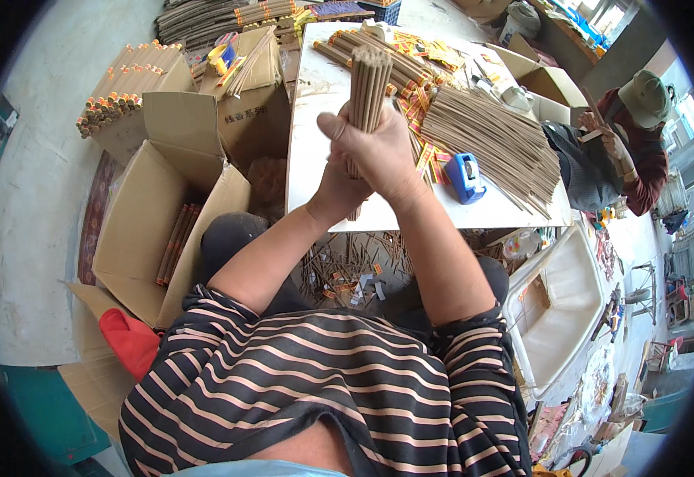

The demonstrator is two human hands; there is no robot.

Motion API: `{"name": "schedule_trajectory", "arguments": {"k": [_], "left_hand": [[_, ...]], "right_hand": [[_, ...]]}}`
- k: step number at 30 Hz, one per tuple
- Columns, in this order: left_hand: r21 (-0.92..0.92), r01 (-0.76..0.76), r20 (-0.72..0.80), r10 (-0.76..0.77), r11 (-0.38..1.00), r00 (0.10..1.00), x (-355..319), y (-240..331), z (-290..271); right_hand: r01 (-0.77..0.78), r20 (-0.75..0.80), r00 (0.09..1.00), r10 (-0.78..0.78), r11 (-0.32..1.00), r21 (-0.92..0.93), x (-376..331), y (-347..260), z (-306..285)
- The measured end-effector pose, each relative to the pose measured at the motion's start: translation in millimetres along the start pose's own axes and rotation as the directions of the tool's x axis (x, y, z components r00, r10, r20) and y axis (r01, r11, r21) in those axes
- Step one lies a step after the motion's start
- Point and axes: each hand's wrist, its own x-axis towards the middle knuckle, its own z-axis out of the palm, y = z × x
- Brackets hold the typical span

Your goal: The person gathers thin wooden sticks from a table, aligns them into bundles, and secures each bundle with a small paper wrapper. The person places the finished bundles into a cardboard box.

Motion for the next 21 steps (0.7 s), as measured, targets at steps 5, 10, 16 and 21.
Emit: {"name": "schedule_trajectory", "arguments": {"k": [5, 10, 16, 21], "left_hand": [[0.202, 0.171, 0.104, -0.195, 0.964, 0.975, 0, 31, -1], [0.298, -0.028, -0.19, 0.088, 0.954, 0.978, -14, 36, 14], [-0.052, 0.173, 0.195, -0.16, 0.984, 0.968, -22, 49, 0], [0.127, 0.3, 0.262, -0.324, 0.946, 0.909, -20, 54, -7]], "right_hand": [[0.086, -0.163, 0.986, -0.041, 0.958, 0.275, -1, -7, 1], [0.088, -0.123, 0.991, -0.053, 0.948, 0.305, -12, -17, 7], [0.034, -0.021, 0.999, -0.028, 0.929, 0.367, -23, -27, 4], [0.012, 0.001, 1.0, -0.013, 0.971, 0.24, -24, -18, 2]]}}
